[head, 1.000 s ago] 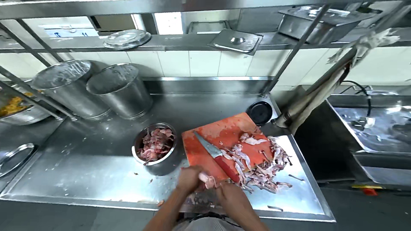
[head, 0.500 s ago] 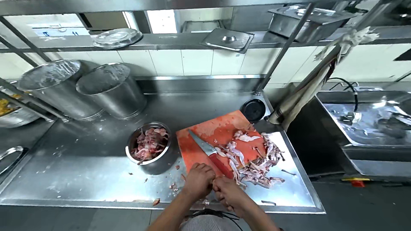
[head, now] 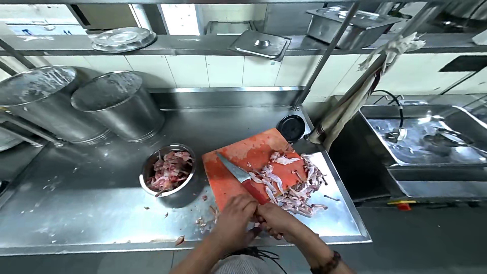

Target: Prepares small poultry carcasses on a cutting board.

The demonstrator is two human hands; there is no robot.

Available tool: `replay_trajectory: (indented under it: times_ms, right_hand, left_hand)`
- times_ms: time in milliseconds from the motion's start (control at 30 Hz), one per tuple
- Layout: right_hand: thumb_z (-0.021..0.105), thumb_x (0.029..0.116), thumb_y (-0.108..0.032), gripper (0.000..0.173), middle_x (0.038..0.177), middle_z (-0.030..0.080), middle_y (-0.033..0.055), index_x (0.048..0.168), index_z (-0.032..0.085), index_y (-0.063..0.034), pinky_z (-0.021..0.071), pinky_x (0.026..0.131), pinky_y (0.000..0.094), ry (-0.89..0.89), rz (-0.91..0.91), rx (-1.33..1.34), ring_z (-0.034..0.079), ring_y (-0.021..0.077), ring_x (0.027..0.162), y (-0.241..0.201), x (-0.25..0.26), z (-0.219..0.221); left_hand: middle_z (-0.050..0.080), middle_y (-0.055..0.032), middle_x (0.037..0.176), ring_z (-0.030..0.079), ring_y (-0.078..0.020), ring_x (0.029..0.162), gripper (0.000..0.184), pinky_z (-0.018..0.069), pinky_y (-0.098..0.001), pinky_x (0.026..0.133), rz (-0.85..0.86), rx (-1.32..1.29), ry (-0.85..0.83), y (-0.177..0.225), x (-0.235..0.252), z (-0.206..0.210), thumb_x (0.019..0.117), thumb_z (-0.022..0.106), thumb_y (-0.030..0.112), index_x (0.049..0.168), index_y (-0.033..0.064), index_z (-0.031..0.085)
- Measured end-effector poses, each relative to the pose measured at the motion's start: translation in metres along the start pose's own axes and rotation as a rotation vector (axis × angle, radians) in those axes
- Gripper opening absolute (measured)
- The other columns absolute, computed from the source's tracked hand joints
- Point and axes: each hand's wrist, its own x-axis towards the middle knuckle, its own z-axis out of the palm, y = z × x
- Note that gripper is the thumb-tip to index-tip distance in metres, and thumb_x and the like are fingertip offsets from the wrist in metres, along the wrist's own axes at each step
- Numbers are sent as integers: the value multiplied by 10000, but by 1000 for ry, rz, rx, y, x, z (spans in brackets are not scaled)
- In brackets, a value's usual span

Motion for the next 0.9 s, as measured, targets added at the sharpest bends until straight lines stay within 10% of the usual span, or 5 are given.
replay_trajectory:
  times_ms: [267,333,467,633,900]
  right_hand:
    - [423,1065,-245,264,549,386,-69,825,502,-168,321,346,164,-269,100,638,338,19,377,15,0,32]
    - [414,1087,-289,275,575,384,-63,859,501,-163,315,393,196,-152,41,369,331,44,417,18,-2,34]
    - [348,1110,-359,399,787,541,54,1074,612,-61,471,600,383,52,-138,-286,524,175,632,24,-2,23]
    - [363,1096,-331,428,982,666,208,1072,640,-6,513,859,586,175,-230,-680,668,372,974,6,-15,37]
    - [362,1082,-378,447,1072,704,208,1162,636,-33,537,852,607,252,-154,-990,688,406,1063,-15,-36,48]
  left_hand:
    - [716,15,914,710,-205,895,66,599,-427,736,67,379,272,-32,-19,40,873,662,249,835,196,671]
    - [721,-46,919,726,-248,858,120,606,-478,718,23,226,9,-31,-19,31,919,645,254,920,142,690]
    - [697,-105,1259,669,-250,1189,371,532,-477,1046,-76,-188,-272,-25,-20,8,1092,451,326,1321,108,649]
    - [723,-132,1148,690,-231,1114,339,538,-402,1029,-82,-328,-51,-25,-18,14,1075,410,186,1180,41,698]
    - [677,-112,1053,684,-231,935,246,604,-417,808,-173,-217,159,-45,-27,5,873,572,24,1034,109,737]
